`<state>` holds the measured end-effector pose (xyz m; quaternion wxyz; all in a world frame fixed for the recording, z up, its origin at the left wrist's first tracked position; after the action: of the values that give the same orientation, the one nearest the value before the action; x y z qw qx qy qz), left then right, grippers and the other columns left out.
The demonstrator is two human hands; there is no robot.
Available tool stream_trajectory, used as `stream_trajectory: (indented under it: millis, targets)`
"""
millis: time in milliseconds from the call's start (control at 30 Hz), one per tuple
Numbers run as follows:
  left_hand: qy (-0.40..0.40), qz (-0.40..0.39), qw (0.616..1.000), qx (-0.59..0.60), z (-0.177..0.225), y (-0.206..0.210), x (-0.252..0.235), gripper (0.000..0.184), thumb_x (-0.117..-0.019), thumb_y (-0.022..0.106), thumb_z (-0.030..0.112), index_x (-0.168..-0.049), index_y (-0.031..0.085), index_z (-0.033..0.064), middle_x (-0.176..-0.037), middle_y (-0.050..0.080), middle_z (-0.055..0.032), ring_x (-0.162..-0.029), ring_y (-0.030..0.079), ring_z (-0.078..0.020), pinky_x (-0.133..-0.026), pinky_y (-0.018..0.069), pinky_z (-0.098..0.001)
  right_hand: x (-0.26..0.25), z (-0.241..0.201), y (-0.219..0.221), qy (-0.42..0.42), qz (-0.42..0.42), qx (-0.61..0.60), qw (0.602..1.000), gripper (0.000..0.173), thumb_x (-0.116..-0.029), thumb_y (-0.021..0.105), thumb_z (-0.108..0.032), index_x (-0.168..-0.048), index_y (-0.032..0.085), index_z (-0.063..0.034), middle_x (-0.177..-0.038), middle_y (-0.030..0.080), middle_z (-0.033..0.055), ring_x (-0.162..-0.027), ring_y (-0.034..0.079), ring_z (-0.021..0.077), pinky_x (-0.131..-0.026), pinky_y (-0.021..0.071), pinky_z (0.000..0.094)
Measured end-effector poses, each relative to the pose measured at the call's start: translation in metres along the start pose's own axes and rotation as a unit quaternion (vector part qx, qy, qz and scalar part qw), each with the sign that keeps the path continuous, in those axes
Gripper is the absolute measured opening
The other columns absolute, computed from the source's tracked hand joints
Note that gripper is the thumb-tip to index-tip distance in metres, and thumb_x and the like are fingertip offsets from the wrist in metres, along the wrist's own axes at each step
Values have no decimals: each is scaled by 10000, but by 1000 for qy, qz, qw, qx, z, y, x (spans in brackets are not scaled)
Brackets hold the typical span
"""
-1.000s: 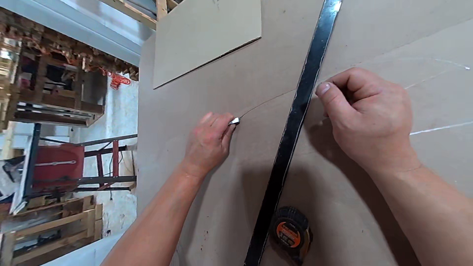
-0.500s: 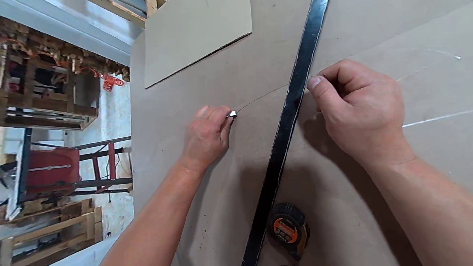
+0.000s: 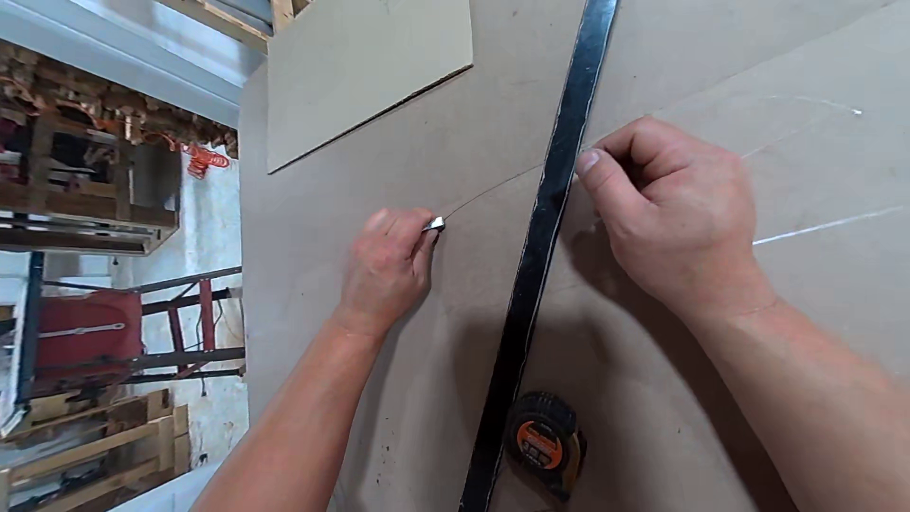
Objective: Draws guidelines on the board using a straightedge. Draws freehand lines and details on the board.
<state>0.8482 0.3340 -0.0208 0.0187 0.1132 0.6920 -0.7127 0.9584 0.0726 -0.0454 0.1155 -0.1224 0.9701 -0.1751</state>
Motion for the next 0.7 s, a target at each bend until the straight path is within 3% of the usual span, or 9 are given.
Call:
stream_trajectory:
  millis: [700]
  targets:
    - [-9, -10, 1000, -7, 3, -4, 0, 230, -1057, 557, 209, -1121, 711, 51, -968, 721, -106, -908, 674, -255, -807, 550, -391, 1, 0, -5, 7, -4, -9, 1000, 203, -1044, 559, -325, -954, 694, -203, -725, 628, -111, -598, 568, -33, -521, 457, 187]
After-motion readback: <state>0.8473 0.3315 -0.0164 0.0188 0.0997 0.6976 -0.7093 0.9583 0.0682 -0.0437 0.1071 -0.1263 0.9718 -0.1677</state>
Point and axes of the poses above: each hand's wrist, its own x-axis away from the middle knuckle, its own y-axis out of the palm, z = x × y, the point moved 5 cm from there along -x, towards the middle knuckle
